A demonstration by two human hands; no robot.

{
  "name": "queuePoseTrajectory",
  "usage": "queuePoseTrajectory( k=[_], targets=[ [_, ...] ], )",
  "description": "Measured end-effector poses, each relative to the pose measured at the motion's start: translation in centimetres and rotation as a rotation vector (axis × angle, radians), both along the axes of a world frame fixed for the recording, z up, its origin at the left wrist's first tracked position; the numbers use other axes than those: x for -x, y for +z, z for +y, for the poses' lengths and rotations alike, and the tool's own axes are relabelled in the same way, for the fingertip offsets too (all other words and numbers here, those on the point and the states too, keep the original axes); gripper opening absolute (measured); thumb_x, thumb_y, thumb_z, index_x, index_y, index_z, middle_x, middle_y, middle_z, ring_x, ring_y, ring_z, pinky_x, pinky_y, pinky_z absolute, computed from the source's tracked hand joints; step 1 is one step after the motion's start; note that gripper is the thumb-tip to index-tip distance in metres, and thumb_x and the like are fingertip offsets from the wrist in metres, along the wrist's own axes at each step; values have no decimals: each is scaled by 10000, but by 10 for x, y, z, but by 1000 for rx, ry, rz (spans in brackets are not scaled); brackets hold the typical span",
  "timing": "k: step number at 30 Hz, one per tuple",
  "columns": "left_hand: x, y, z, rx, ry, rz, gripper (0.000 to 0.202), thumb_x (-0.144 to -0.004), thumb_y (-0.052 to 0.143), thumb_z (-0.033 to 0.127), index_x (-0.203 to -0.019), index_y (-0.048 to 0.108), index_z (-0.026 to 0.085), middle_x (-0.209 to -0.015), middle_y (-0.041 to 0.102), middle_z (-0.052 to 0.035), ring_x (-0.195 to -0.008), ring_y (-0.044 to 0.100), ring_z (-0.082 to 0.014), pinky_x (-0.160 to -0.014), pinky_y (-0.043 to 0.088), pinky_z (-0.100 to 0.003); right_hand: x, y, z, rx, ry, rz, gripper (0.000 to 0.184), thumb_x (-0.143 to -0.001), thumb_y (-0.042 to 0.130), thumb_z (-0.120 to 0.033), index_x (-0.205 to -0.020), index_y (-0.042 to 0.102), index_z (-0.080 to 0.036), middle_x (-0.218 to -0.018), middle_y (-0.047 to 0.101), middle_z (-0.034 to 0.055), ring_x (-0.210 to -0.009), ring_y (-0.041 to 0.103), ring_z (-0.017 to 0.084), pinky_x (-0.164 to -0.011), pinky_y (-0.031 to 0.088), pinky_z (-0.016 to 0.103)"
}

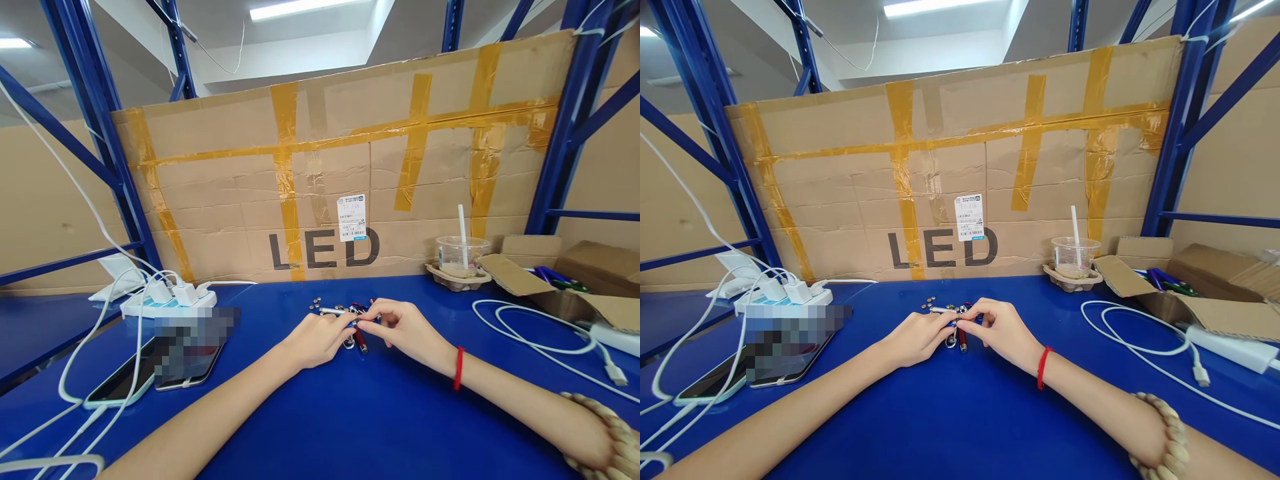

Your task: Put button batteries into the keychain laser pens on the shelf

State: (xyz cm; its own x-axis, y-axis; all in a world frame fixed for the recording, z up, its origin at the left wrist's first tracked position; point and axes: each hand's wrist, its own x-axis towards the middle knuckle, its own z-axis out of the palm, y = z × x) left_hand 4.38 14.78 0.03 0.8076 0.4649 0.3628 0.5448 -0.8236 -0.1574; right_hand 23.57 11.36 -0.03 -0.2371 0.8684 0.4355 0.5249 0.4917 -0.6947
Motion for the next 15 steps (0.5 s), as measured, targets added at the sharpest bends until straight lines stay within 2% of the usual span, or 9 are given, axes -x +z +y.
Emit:
queuePoseTrajectory(
  k=[11,15],
  targets=[
    [0,-1,0,25,-11,-11,326,-910,239,326,-1167,395,199,-947,619,-31,-831,598,-187,-629,459,-274,0,4,-1,-59,22,-20,258,-739,564,-397,-720,621,-146,-744,544,15,-434,463,41,-437,373,197],
    [1,-1,0,57,-49,-72,314,-909,269,318,-1180,397,224,-1047,591,-6,-904,581,-168,-675,456,-247,-1,7,-4,-134,40,-48,230,-737,578,-373,-694,632,-154,-726,545,17,-475,451,49,-464,374,196]
  ],
)
